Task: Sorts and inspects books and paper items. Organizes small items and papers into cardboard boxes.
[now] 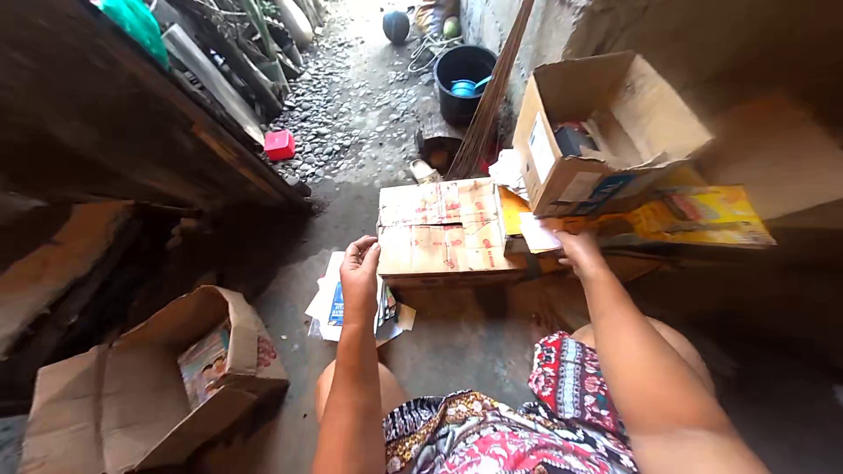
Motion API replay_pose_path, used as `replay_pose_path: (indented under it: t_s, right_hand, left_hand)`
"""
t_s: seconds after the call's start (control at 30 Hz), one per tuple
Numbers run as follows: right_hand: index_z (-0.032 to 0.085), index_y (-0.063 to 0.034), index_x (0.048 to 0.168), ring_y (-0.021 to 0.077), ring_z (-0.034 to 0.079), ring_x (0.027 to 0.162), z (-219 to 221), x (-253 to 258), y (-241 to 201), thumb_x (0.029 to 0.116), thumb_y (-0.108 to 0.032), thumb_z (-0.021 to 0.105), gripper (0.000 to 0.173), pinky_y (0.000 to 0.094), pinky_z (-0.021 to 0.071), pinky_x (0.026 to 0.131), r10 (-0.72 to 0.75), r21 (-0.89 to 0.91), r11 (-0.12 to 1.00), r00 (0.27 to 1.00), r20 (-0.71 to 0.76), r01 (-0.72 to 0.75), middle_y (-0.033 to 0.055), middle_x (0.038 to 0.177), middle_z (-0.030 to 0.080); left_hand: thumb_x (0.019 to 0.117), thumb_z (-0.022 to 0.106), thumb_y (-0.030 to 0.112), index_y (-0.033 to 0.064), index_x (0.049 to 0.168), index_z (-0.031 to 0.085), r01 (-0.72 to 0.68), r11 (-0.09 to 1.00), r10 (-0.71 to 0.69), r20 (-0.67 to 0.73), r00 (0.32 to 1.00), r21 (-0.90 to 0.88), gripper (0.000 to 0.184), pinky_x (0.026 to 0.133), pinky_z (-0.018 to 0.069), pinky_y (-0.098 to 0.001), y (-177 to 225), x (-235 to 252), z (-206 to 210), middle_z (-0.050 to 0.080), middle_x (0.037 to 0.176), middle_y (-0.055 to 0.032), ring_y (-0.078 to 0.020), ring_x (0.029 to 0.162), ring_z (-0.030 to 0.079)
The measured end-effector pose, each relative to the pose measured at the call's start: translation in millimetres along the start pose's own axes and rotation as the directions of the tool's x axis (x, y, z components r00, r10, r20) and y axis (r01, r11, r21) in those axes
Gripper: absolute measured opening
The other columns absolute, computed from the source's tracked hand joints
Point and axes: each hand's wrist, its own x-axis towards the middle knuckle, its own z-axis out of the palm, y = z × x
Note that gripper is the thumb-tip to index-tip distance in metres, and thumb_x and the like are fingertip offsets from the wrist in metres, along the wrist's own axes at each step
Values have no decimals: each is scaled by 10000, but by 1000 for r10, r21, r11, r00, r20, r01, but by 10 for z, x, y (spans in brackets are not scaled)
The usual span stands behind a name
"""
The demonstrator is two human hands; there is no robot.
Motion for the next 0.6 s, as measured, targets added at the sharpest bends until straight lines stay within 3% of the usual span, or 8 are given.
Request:
replay_pose_path:
  t_s: [0.1,0.2,0.33,0.4,0.47,0.6]
  right_hand:
    - [400,40,1490,394,585,1186,162,111,100,1018,-317,644,640,561,510,954,24,152,988,1000,-10,-22,288,1387,533]
    - [380,43,1491,338,643,1029,282,55,86,1022,-108,583,533,464,567,836,54,241,970,996,-65,-37,281,1314,555]
    - [336,36,1498,299,667,849,444,-64,62,980,70,497,544,421,596,712,53,329,943,998,-36,-38,279,1235,546]
    - [348,42,1481,300,676,805,575,-201,62,945,116,499,561,428,606,680,9,369,929,1000,28,-18,280,1217,552]
    - [346,29,1474,278,680,780,728,-397,44,928,126,510,578,409,610,662,-38,363,932,991,128,-12,257,1197,555]
    - [303,9,1498,285,687,855,1021,-748,63,903,102,560,655,426,606,701,-158,363,931,936,315,35,238,1189,592]
  left_hand:
    - [1022,570,59,-30,1201,622,150,988,-144,-140,980,34,206,780,513,-345,-400,165,-127,641,1118,-143,-166,884,602]
    - [1028,555,52,-35,1243,576,309,951,-307,-170,936,-16,233,836,534,-394,-470,253,-206,618,1152,-169,-212,962,618]
    - [1030,551,54,-42,1208,584,259,966,-255,-151,955,12,205,811,546,-377,-536,344,-189,631,1093,-161,-200,944,640]
    - [1029,543,53,-56,1198,587,279,959,-274,-86,958,53,206,792,546,-360,-617,349,-119,638,1062,-158,-188,918,640]
    - [1045,531,86,-55,1260,567,358,931,-362,40,931,75,260,805,554,-367,-675,326,-1,648,1100,-174,-203,935,654]
    - [1090,493,235,2,1477,384,528,833,-551,309,775,162,465,861,574,-419,-815,175,352,646,1242,-206,-267,1034,692]
